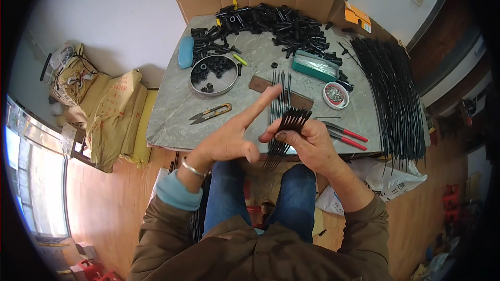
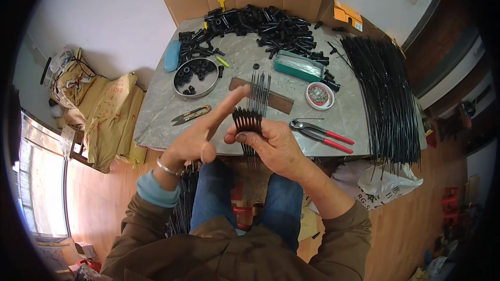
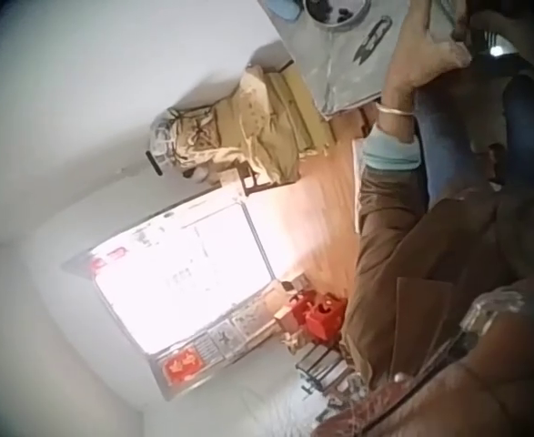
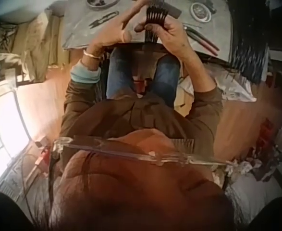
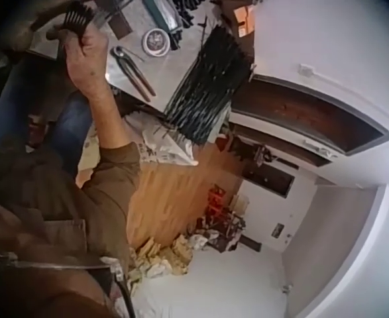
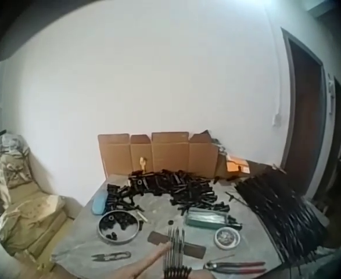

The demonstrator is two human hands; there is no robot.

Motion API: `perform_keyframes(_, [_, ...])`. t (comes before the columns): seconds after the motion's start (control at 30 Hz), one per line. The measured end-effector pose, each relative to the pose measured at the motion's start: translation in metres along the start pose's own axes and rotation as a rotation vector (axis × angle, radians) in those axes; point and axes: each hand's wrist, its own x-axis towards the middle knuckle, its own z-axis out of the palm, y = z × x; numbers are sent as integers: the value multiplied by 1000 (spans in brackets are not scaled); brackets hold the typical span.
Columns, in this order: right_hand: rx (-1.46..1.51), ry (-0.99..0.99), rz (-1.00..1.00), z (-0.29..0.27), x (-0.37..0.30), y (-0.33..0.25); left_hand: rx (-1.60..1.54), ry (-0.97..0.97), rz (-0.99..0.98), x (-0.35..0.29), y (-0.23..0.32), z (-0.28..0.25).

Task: Manually assembling wire harnesses by inserting wires into connectors and crimping them using pliers.

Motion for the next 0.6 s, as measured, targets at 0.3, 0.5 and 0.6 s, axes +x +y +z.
perform_keyframes(0.3, [-560, -510, 118, -79, 36, -13, 236, 205, -61, 29, 24, 38])
perform_keyframes(0.5, [-1224, 524, 204, -190, 118, 66, 167, 185, -85, 37, 26, 46])
perform_keyframes(0.6, [-1371, 417, 334, -198, 130, 84, 208, 178, -70, 36, 28, 44])
